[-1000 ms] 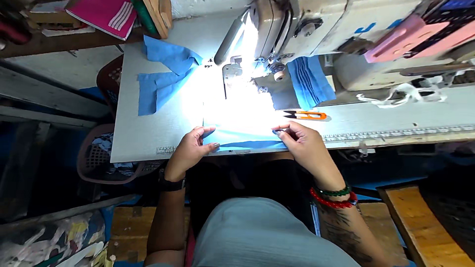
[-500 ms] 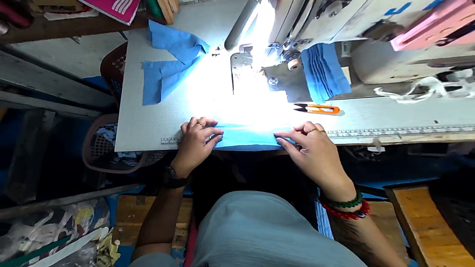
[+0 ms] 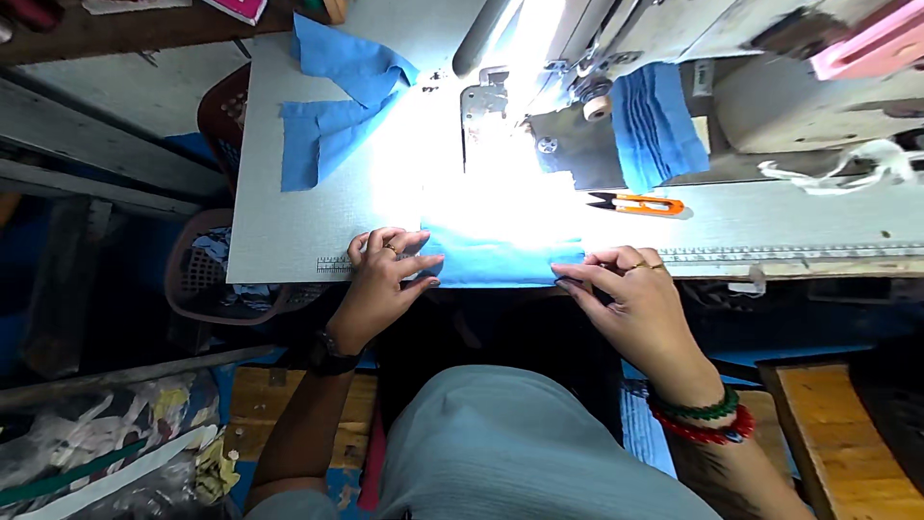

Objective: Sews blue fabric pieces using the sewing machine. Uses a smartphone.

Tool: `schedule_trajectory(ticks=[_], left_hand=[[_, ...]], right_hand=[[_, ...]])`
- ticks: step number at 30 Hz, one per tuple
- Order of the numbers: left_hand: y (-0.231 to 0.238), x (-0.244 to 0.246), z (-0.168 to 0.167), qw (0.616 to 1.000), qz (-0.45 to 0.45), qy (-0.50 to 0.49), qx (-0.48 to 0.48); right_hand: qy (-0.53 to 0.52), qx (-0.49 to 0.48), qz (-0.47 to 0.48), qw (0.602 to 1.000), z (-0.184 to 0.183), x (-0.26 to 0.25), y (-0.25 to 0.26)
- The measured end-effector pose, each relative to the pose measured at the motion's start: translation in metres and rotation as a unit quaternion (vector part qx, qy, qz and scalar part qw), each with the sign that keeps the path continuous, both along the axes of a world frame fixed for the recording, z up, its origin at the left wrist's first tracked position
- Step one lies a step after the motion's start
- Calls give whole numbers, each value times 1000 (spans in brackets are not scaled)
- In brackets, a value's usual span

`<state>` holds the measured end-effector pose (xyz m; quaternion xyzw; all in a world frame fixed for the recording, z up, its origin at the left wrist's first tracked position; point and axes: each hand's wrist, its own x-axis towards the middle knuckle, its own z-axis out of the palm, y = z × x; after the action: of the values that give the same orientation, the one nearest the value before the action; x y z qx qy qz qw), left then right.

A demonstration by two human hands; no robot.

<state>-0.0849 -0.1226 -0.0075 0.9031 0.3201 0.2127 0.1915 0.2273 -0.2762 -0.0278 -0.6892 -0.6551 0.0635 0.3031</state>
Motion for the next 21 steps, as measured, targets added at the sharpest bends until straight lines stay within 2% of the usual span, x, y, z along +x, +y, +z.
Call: schedule_trajectory(ticks=[5, 11, 21], left_hand=[[-1, -3, -3, 1000, -11, -13, -1], [0, -3, -5, 1000, -10, -12, -4], [-2, -3, -9, 999, -12, -23, 32]], right_hand=[[15, 15, 2, 1000, -3, 15, -4], [130, 30, 13, 991, -5, 29, -10], [20, 60, 2, 998, -13, 22, -5]])
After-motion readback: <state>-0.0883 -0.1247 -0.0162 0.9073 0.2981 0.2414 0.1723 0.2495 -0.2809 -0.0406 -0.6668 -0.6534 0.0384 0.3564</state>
